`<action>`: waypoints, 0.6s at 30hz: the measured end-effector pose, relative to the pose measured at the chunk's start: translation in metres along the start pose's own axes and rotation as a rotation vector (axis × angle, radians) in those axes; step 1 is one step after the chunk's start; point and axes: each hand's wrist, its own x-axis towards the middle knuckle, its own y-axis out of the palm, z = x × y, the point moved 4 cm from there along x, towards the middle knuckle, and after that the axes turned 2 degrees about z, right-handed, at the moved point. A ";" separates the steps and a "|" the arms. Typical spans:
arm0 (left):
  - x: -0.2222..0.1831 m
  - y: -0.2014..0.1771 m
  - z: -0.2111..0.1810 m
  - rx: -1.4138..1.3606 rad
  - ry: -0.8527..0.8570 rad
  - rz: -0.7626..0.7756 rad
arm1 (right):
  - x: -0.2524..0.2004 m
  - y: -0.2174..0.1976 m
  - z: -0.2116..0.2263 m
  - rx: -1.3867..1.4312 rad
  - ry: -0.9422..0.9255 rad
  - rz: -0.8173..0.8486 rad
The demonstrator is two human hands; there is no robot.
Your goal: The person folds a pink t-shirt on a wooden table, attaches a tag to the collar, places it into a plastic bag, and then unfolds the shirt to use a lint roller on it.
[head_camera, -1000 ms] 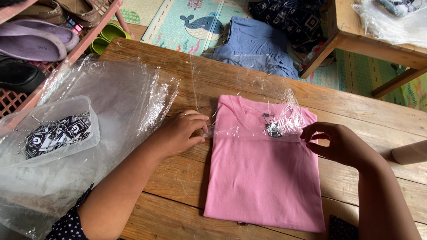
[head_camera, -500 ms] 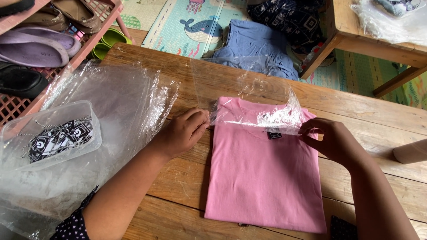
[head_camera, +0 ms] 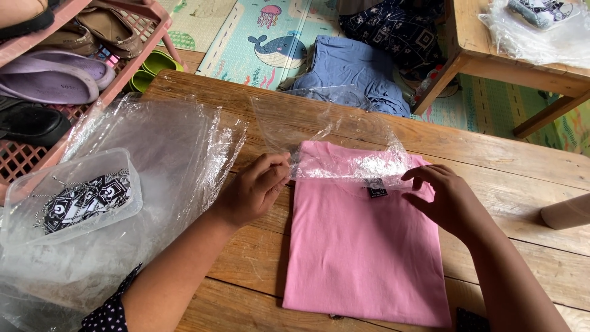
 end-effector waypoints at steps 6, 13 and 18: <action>-0.007 -0.005 0.014 0.108 -0.049 -0.131 | -0.014 -0.029 0.011 0.162 0.106 -0.156; 0.010 -0.056 -0.023 0.162 -0.052 -0.378 | -0.048 0.001 -0.034 0.011 0.691 0.241; 0.026 -0.125 -0.081 0.290 0.095 -0.651 | -0.044 0.004 -0.032 0.034 0.617 0.259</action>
